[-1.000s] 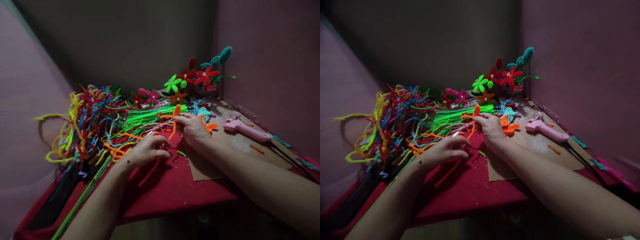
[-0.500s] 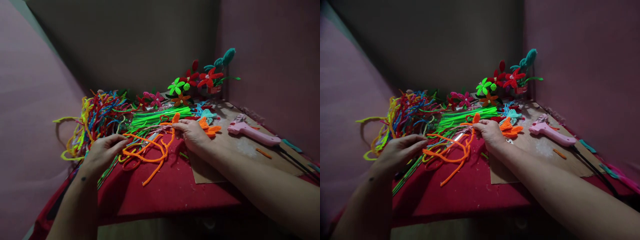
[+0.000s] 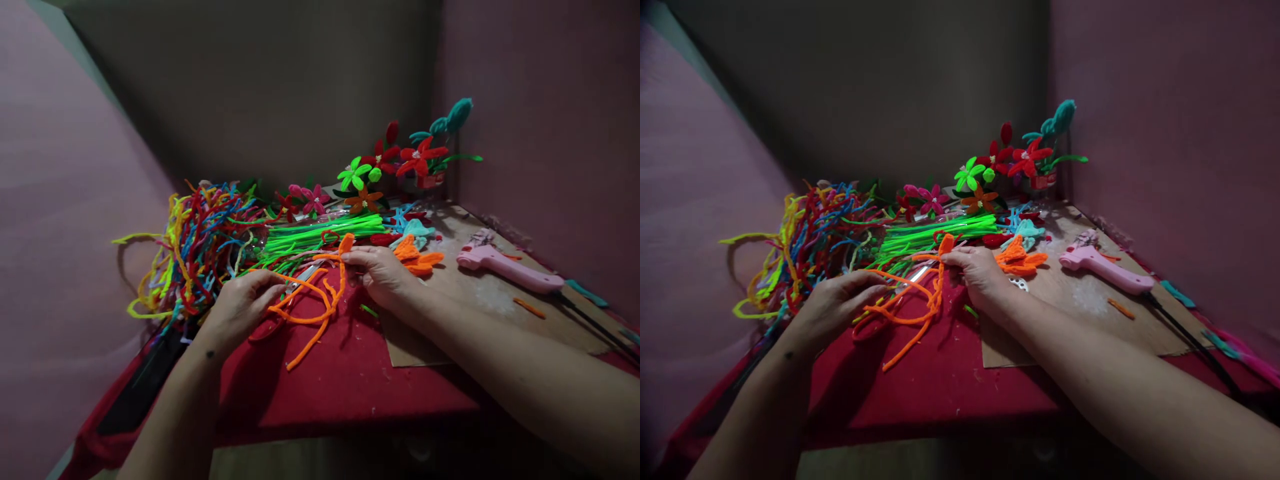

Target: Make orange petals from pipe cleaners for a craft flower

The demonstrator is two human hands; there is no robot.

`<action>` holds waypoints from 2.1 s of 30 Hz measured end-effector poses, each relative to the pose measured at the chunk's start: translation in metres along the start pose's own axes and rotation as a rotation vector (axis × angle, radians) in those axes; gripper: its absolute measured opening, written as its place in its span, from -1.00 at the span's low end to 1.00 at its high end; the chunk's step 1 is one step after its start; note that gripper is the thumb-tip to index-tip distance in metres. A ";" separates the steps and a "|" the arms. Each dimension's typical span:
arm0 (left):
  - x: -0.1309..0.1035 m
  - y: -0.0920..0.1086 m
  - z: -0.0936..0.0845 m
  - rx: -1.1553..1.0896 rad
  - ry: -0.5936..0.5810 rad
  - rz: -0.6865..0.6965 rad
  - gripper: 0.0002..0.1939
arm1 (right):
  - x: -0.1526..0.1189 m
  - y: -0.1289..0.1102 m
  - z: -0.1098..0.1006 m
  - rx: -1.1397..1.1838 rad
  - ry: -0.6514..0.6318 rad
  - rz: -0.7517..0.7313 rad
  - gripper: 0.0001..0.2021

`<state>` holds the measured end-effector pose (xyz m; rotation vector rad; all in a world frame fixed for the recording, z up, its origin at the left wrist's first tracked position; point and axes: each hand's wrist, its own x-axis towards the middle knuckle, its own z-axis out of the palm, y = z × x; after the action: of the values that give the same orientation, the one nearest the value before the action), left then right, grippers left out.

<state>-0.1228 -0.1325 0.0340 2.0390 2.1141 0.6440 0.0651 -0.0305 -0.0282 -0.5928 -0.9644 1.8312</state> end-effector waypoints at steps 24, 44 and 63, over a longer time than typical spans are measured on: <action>0.016 0.044 0.038 -0.478 0.031 -0.039 -0.78 | -0.011 0.002 0.008 -0.216 -0.193 0.077 -0.93; 0.002 0.063 0.041 -0.006 0.207 0.352 -0.76 | -0.010 0.010 0.009 -0.051 -0.084 -0.013 -0.90; 0.021 0.039 0.049 -0.769 -0.170 -0.126 -0.82 | -0.019 0.003 0.013 -0.280 -0.125 -0.210 -0.93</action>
<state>-0.0693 -0.1023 0.0094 1.4586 1.5337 1.0169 0.0621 -0.0532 -0.0234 -0.5259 -1.3297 1.5729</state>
